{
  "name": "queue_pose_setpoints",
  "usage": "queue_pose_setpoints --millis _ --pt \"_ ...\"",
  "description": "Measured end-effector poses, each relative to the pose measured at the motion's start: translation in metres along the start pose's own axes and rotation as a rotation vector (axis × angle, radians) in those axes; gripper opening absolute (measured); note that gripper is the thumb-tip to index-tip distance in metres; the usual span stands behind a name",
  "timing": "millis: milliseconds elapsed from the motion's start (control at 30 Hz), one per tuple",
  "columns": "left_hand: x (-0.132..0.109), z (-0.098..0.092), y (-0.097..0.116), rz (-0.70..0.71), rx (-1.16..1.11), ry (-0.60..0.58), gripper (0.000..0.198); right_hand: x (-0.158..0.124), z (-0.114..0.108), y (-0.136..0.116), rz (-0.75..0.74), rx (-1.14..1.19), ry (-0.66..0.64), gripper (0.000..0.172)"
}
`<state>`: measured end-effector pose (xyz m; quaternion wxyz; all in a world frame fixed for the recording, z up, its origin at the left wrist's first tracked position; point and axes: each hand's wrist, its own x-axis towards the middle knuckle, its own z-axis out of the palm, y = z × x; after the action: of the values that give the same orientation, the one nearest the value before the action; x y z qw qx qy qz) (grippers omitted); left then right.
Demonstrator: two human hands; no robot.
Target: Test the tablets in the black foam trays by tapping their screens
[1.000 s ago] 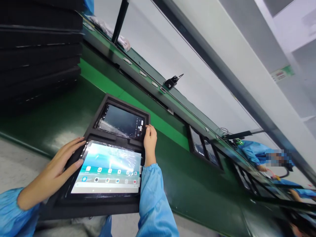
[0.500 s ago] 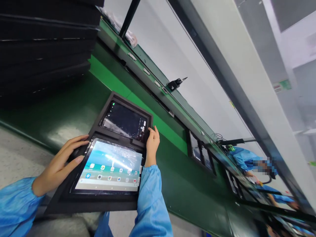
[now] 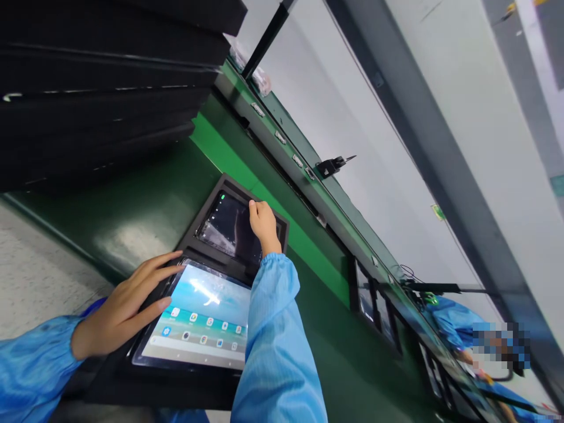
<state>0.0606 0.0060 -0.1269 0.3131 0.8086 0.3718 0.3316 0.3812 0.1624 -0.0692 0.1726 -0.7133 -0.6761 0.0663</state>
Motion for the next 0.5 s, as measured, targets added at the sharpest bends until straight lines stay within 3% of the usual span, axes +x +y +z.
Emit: queue_pose_setpoints --millis 233,500 --pt "0.0 0.002 0.001 -0.088 -0.143 -0.017 0.053 0.018 -0.007 -0.009 0.026 -0.073 -0.091 0.066" --pt "-0.003 -0.009 0.016 -0.058 -0.096 -0.161 0.07 -0.002 -0.065 -0.034 0.056 -0.094 0.037 0.076"
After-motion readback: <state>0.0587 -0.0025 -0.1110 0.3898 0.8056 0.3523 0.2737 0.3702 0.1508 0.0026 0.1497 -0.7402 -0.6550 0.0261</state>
